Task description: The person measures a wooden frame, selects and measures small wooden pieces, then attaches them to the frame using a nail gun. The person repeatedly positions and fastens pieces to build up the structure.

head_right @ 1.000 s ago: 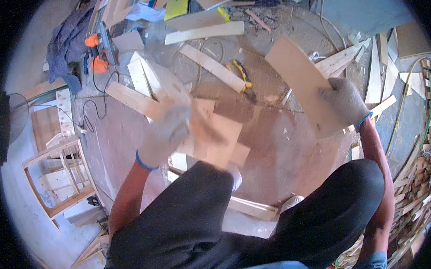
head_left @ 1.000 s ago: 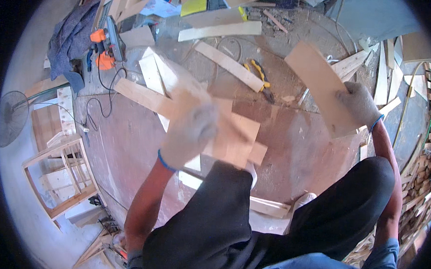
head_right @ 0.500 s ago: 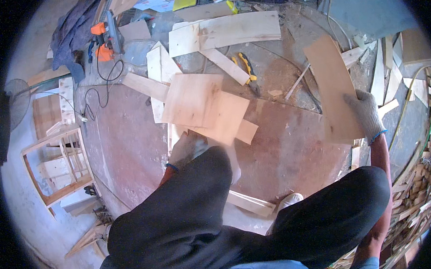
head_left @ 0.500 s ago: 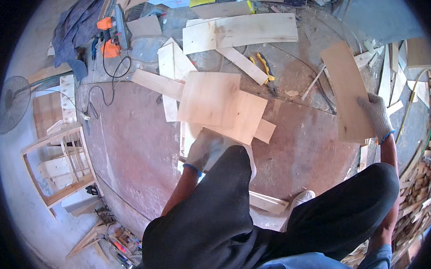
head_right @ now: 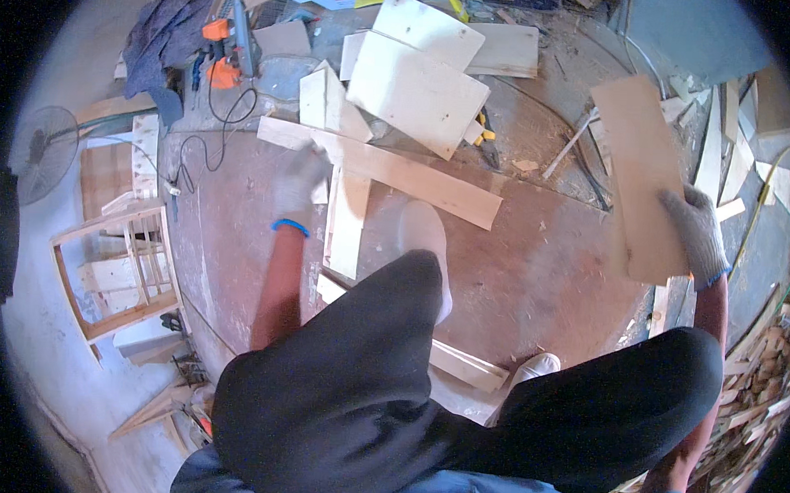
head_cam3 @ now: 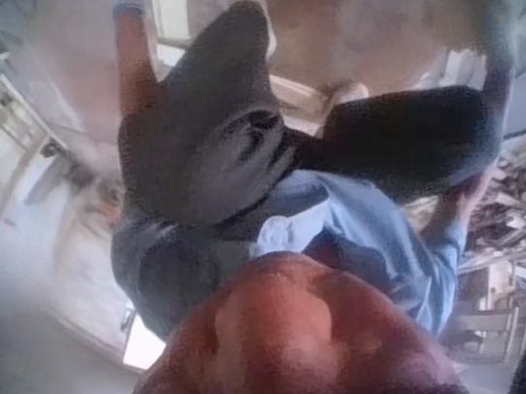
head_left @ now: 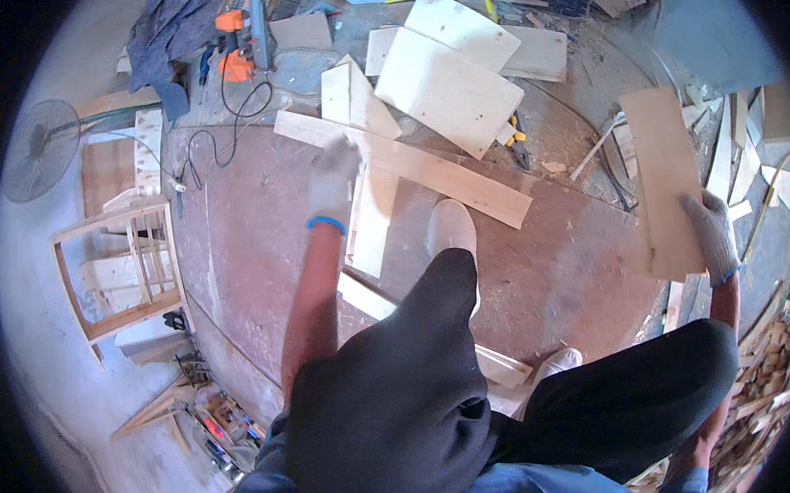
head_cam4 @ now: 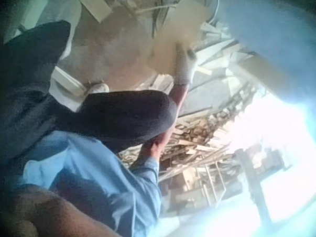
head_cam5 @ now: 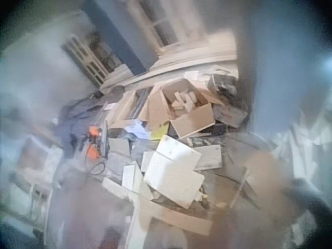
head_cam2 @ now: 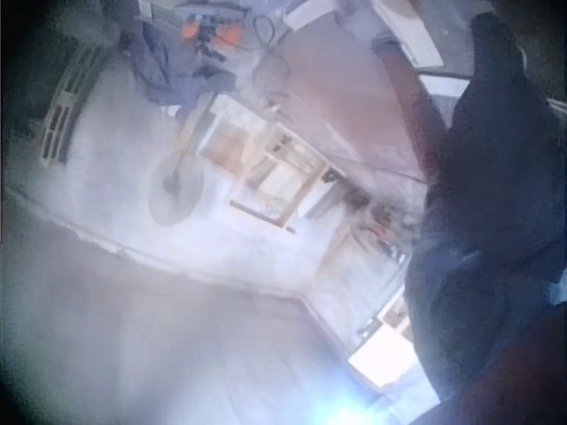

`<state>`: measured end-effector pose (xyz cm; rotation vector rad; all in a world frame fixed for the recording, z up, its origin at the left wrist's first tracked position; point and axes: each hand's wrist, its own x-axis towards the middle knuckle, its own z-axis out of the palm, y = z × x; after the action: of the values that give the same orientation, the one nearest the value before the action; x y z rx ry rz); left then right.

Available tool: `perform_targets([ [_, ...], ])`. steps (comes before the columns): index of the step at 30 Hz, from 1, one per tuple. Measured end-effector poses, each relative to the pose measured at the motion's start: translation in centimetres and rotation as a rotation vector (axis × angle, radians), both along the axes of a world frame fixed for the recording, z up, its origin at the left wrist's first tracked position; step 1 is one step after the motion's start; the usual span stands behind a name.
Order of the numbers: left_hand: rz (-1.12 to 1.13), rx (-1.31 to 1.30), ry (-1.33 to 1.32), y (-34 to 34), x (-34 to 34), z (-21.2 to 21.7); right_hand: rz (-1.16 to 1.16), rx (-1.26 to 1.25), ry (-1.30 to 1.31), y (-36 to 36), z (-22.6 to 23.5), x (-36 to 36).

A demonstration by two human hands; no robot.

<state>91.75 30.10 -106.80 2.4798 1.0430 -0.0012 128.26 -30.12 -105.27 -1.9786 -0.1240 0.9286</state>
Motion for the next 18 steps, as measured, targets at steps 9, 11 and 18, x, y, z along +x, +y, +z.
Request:
perform_targets([
  [9,0.293,0.080,0.380,-7.5,-5.7,-7.8,0.000,-0.171,-0.055,-8.0,-1.5,-0.8],
  [11,0.403,-0.098,0.430,-6.2,-2.4,-6.5,-0.065,-0.167,-0.013,-9.2,-1.0,-1.2],
  [18,0.448,-0.239,0.111,-5.7,-5.9,-12.0,0.014,-0.166,-0.006,-8.4,-3.9,1.2],
])
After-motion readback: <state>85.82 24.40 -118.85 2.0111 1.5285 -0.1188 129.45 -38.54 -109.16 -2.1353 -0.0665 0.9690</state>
